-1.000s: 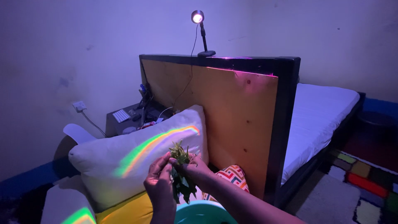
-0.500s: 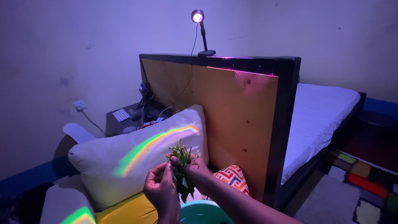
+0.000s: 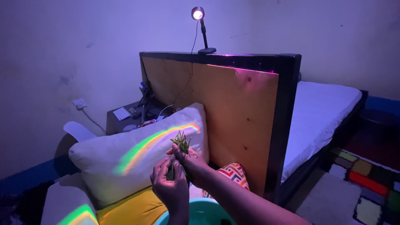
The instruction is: Plucking leaves from stems and placing them into a colander inside a basin
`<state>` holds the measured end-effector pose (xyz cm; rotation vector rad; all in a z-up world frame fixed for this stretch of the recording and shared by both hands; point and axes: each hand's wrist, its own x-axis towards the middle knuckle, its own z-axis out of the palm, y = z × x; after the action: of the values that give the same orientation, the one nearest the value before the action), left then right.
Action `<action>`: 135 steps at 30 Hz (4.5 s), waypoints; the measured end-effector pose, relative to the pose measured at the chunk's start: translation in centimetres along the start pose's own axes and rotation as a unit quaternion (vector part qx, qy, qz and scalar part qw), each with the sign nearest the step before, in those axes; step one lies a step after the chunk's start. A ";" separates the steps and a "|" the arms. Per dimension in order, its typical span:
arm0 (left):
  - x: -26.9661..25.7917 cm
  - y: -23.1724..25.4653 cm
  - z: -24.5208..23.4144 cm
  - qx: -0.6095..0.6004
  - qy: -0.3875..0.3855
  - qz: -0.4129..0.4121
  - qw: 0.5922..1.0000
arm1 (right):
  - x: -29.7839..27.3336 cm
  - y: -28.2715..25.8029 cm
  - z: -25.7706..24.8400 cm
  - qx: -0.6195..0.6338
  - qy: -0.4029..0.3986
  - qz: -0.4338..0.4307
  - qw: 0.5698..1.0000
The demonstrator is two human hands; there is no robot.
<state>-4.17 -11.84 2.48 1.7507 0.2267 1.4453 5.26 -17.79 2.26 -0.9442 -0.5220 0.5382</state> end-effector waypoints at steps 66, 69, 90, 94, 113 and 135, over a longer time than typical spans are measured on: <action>-10.6 -20.0 -7.1 -0.243 -0.154 -0.493 0.821 | -4.4 20.9 -5.4 -0.184 0.149 0.167 0.957; -13.2 -20.8 -8.8 -0.184 -0.116 -0.522 0.824 | -5.3 22.4 -5.2 -0.154 0.100 0.171 0.968; -33.4 -35.3 -16.9 0.396 -0.327 -0.336 0.790 | -10.1 33.6 -8.1 -0.292 0.031 0.263 0.919; -30.8 -32.5 -15.9 0.447 -0.396 -0.331 0.731 | -9.8 31.4 -7.4 -0.380 0.013 0.236 0.894; -15.1 -17.4 -9.5 0.009 -0.234 -0.349 0.907 | -10.2 22.5 -6.9 -0.099 0.173 0.214 0.956; -16.3 -20.5 -7.8 -0.088 -0.408 -0.410 0.811 | -11.1 18.0 -8.1 -0.094 0.313 0.201 0.924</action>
<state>-8.97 -4.97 -23.56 1.6361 0.3128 0.0442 -1.62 -21.18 -19.02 -1.3488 0.2111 0.5204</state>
